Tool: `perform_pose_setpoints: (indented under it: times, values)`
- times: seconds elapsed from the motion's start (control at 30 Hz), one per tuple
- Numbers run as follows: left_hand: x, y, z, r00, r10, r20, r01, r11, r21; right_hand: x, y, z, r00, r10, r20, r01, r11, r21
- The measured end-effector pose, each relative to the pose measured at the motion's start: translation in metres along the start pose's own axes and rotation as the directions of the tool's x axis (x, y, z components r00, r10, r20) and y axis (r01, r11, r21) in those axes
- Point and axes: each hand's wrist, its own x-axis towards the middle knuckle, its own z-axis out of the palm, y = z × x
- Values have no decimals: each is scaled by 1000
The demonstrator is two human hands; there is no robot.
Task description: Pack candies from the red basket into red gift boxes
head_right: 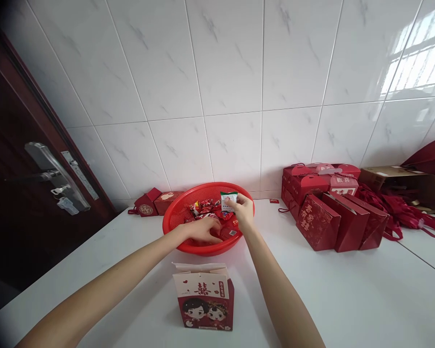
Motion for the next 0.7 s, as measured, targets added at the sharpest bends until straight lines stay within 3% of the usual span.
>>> perform_pose_setpoints:
  times: [0.13, 0.53, 0.7]
  values:
    - [1, -4, 4, 999, -48, -17, 49, 998, 30, -3, -3, 1, 1000, -12, -17, 13, 1000, 25]
    - [-5, -1, 3, 1000, 5, 10, -6, 999, 38, -2, 0, 1, 1000, -18, -23, 19, 999, 32]
    - [-4, 2, 4, 1000, -7, -20, 11, 981, 193, -3, 0, 1, 999, -32, -39, 34, 998, 46]
